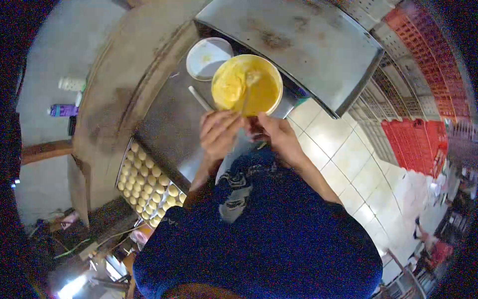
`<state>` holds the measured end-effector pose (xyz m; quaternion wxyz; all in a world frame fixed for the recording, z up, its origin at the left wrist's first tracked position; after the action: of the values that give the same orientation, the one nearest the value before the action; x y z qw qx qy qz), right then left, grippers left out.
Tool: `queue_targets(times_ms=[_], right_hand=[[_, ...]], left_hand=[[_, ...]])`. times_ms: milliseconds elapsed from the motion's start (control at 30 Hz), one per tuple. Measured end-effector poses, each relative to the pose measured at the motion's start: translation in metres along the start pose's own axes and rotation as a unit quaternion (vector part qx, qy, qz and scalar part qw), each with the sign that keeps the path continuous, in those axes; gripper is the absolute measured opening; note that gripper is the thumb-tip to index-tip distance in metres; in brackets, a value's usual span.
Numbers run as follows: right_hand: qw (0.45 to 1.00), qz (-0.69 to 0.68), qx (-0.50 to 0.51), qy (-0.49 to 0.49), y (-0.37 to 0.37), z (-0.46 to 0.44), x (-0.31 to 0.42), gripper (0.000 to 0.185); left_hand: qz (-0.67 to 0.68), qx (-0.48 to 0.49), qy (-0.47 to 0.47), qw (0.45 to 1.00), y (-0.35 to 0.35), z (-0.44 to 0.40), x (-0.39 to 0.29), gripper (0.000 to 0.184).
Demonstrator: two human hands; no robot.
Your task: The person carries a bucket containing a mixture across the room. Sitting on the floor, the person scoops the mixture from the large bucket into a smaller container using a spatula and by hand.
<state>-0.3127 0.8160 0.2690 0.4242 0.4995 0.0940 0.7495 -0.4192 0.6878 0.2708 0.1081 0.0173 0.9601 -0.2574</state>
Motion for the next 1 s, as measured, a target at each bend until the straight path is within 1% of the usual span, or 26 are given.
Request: queue_targets(times_ms=[33, 100, 133, 200, 233, 267, 333, 367, 400, 433, 467, 500, 533, 567, 600, 667, 700, 733, 767, 800, 833, 867, 900, 933, 967, 1000], right_hand=[[1.0, -0.001, -0.011, -0.002, -0.002, -0.006, -0.005, 0.03], [0.994, 0.078, -0.04, -0.068, -0.016, -0.026, -0.017, 0.028], [0.994, 0.077, -0.046, -0.067, -0.026, -0.031, -0.022, 0.028], [0.986, 0.147, -0.024, -0.076, -0.042, -0.034, -0.026, 0.026], [0.984, 0.154, -0.06, -0.061, -0.045, -0.028, -0.025, 0.025], [0.984, 0.157, -0.059, -0.057, -0.052, -0.028, -0.025, 0.025], [0.938, 0.316, -0.089, -0.108, -0.083, -0.033, -0.02, 0.027], [0.914, 0.377, -0.096, -0.117, -0.1, -0.04, -0.022, 0.029], [0.942, 0.314, -0.105, -0.054, -0.104, -0.039, -0.021, 0.03], [0.931, 0.346, -0.097, -0.064, -0.119, -0.047, -0.031, 0.03], [0.918, 0.379, -0.088, -0.076, -0.135, -0.056, -0.045, 0.03], [0.937, 0.339, -0.077, -0.03, -0.143, -0.057, -0.058, 0.027], [0.952, 0.297, -0.065, 0.016, -0.146, -0.055, -0.065, 0.024], [0.965, 0.255, -0.063, 0.028, -0.149, -0.051, -0.067, 0.025], [0.964, 0.259, -0.062, 0.029, -0.149, -0.048, -0.063, 0.025], [0.935, 0.345, -0.08, 0.001, -0.148, -0.038, -0.054, 0.025], [0.92, 0.383, -0.086, -0.014, -0.15, -0.035, -0.048, 0.025], [0.883, 0.459, -0.094, -0.029, -0.153, -0.029, -0.037, 0.027], [0.856, 0.505, -0.093, -0.059, -0.155, -0.024, -0.028, 0.027], [0.826, 0.549, -0.09, -0.088, -0.153, -0.02, -0.021, 0.026], [0.787, 0.601, -0.109, -0.088, -0.137, -0.011, -0.002, 0.023], [0.786, 0.596, -0.113, -0.118, -0.135, -0.009, 0.007, 0.019], [0.761, 0.615, -0.139, -0.152, -0.126, -0.008, 0.017, 0.018], [0.734, 0.633, -0.164, -0.186, -0.11, -0.008, 0.032, 0.018], [0.692, 0.68, -0.171, -0.175, -0.093, -0.01, 0.046, 0.017], [0.636, 0.695, -0.123, -0.313, -0.098, -0.022, 0.047, 0.02]], left_hand=[[0.011, 0.0, -0.001, 1.0, 0.003, 0.002, -0.009, 0.011], [0.026, 0.07, -0.007, 0.997, 0.012, 0.004, -0.019, 0.012], [0.032, 0.072, -0.009, 0.997, 0.014, 0.007, -0.021, 0.012], [0.057, 0.105, -0.057, 0.991, 0.022, 0.016, -0.02, 0.015], [0.055, 0.087, -0.069, 0.992, 0.019, 0.017, -0.021, 0.017], [0.054, 0.086, -0.073, 0.992, 0.018, 0.026, -0.019, 0.017], [-0.006, 0.068, -0.261, 0.963, 0.013, 0.063, 0.008, 0.03], [-0.005, 0.069, -0.263, 0.962, 0.014, 0.075, 0.014, 0.03], [0.007, 0.035, -0.388, 0.921, 0.015, 0.091, 0.03, 0.036], [0.018, 0.0, -0.505, 0.863, 0.014, 0.104, 0.044, 0.043], [0.02, -0.001, -0.506, 0.862, 0.017, 0.107, 0.051, 0.043], [0.161, -0.009, -0.623, 0.765, 0.026, 0.119, 0.059, 0.047], [0.296, -0.016, -0.713, 0.636, 0.037, 0.132, 0.063, 0.052], [0.35, -0.013, -0.73, 0.587, 0.047, 0.151, 0.07, 0.05], [0.351, -0.017, -0.731, 0.585, 0.049, 0.149, 0.071, 0.05], [0.427, -0.054, -0.716, 0.55, 0.05, 0.147, 0.071, 0.041], [0.429, -0.052, -0.714, 0.55, 0.05, 0.149, 0.074, 0.041], [0.469, -0.066, -0.697, 0.539, 0.052, 0.15, 0.076, 0.035], [0.507, -0.081, -0.679, 0.525, 0.053, 0.152, 0.077, 0.03], [0.509, -0.081, -0.678, 0.524, 0.054, 0.158, 0.077, 0.03], [0.537, -0.093, -0.661, 0.516, 0.056, 0.16, 0.077, 0.03], [0.564, -0.104, -0.642, 0.509, 0.058, 0.162, 0.079, 0.031], [0.565, -0.105, -0.641, 0.509, 0.059, 0.162, 0.078, 0.031], [0.574, -0.133, -0.66, 0.467, 0.061, 0.163, 0.076, 0.031], [0.581, -0.162, -0.677, 0.422, 0.063, 0.165, 0.074, 0.031], [0.582, -0.163, -0.676, 0.421, 0.064, 0.165, 0.073, 0.031]])
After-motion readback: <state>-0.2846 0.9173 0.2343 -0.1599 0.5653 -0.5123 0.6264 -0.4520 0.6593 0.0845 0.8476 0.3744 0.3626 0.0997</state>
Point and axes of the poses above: each hand's wrist, its own z-axis away from the middle knuckle, its own y-axis out of the palm, x = y × z, the point moved 4 cm from there along -z, towards the middle knuckle, and after that the axes turned 2 degrees about -z, right-handed, at the moved point
